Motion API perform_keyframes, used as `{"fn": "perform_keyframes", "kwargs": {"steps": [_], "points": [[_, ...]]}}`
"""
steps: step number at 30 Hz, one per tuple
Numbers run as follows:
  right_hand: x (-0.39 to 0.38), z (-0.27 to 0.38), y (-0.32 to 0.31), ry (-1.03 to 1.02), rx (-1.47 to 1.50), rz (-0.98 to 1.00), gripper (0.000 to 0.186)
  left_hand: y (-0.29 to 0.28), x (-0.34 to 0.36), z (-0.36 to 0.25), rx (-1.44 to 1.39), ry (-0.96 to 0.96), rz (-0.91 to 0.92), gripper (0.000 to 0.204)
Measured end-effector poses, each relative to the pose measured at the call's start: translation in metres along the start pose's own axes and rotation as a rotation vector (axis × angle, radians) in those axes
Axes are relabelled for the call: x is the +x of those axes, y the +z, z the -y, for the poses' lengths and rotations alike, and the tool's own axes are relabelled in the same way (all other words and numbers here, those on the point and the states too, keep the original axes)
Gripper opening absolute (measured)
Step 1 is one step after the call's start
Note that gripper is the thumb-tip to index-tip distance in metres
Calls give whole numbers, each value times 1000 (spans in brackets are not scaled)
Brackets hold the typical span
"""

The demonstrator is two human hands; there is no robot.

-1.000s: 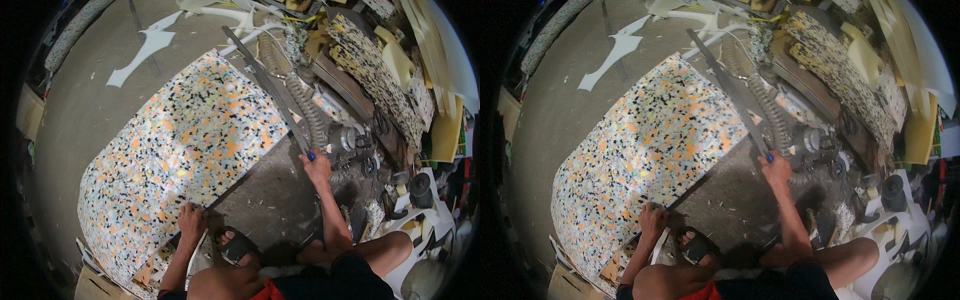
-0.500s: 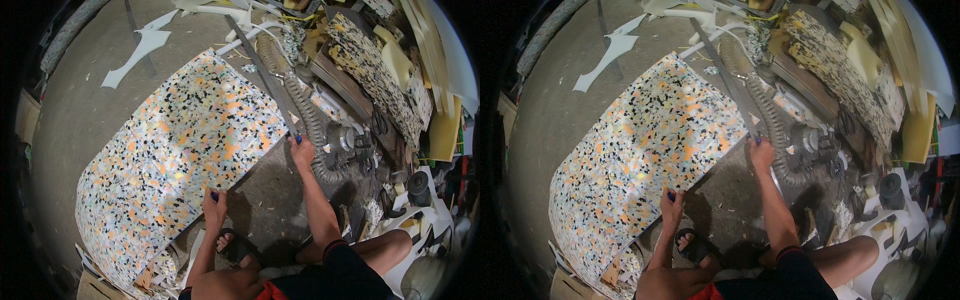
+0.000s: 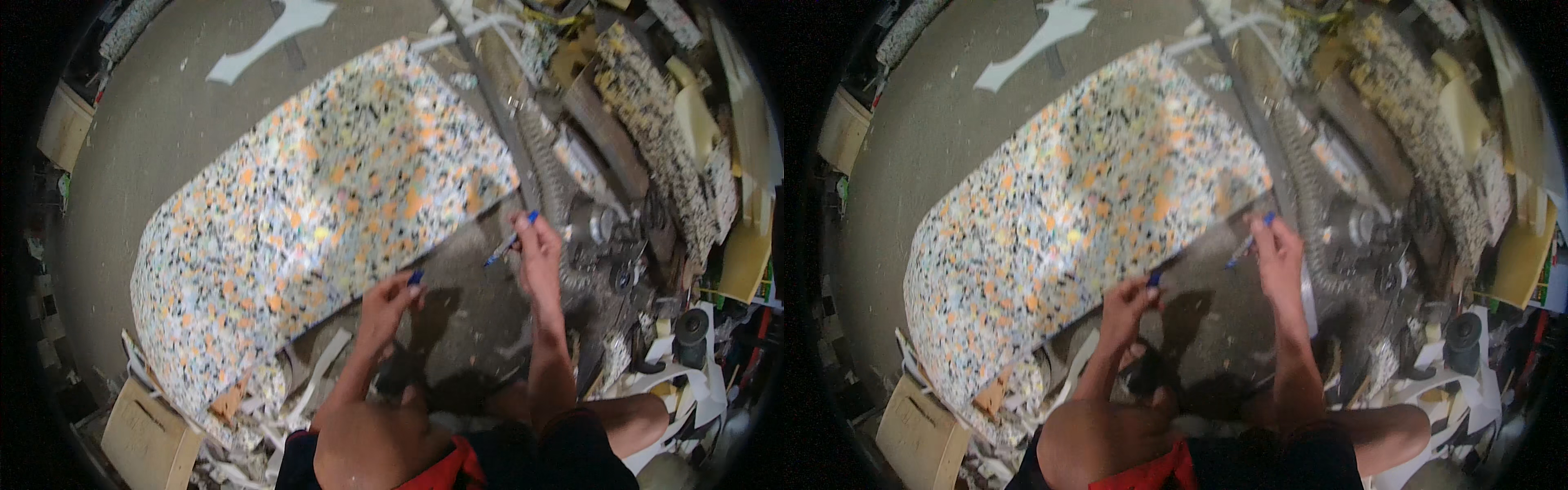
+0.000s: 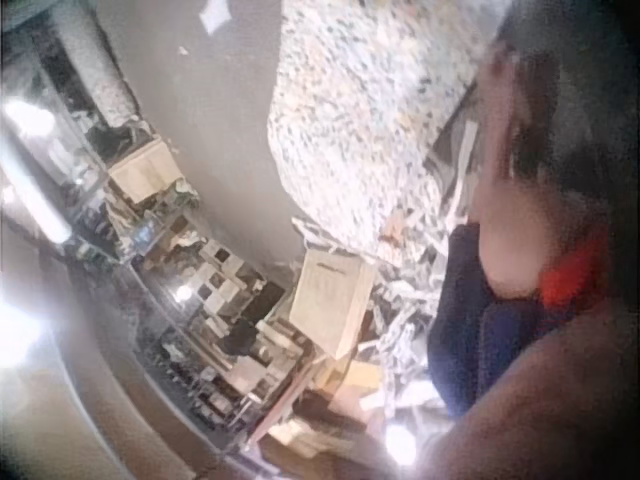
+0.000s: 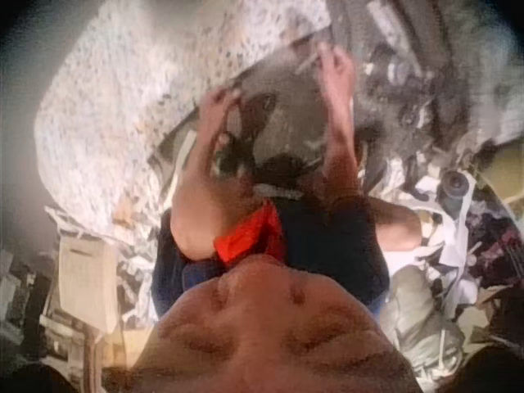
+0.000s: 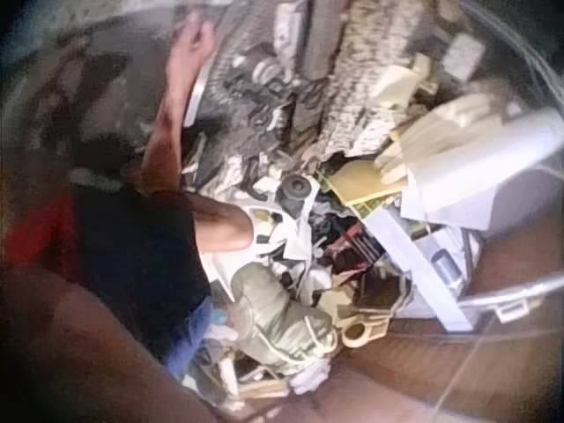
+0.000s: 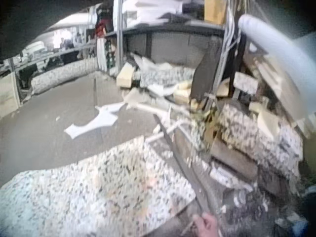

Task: The person measures and marks a speckled composite sheet using a metal ruler and a blue pen, then cuts the sheet along the marked lines. The person places the cut sheet into a wooden frame and adjusts it to fit.

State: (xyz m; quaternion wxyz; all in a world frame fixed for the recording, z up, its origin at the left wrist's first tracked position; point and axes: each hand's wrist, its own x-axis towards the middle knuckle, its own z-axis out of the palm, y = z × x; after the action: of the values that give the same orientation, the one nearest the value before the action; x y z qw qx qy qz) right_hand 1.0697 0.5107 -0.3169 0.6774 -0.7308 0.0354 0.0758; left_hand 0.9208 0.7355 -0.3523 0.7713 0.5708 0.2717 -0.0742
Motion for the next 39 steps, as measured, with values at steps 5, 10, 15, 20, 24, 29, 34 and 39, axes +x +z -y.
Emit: {"fn": "perform_keyframes", "kwargs": {"steps": [5, 10, 15, 20, 24, 29, 34, 39], "points": [[-15, 30, 37, -104, 278, 198, 19, -2, 9, -10, -228, 142, 52, 28], [-23, 33, 53, -130, 313, 169, 21, 2, -4, -13, -239, 142, 25, 28], [-25, 36, 57, -144, 286, 172, 19, 2, -6, -13, -185, 118, 26, 28], [-36, 30, 60, -69, 232, 164, 18, 1, -10, -14, -210, 65, 58, 27], [-43, 30, 43, -38, 215, 87, 18, 8, -10, -7, -244, 39, 154, 27], [-40, 20, 45, -52, 304, 75, 18, 2, -10, -5, -229, 28, 132, 27], [-42, 19, 50, 48, 194, 141, 16, 5, -7, -6, -197, 40, 152, 26], [-37, 20, 44, 216, 157, 261, 12, 4, 0, -8, -106, -2, 172, 25]]}}
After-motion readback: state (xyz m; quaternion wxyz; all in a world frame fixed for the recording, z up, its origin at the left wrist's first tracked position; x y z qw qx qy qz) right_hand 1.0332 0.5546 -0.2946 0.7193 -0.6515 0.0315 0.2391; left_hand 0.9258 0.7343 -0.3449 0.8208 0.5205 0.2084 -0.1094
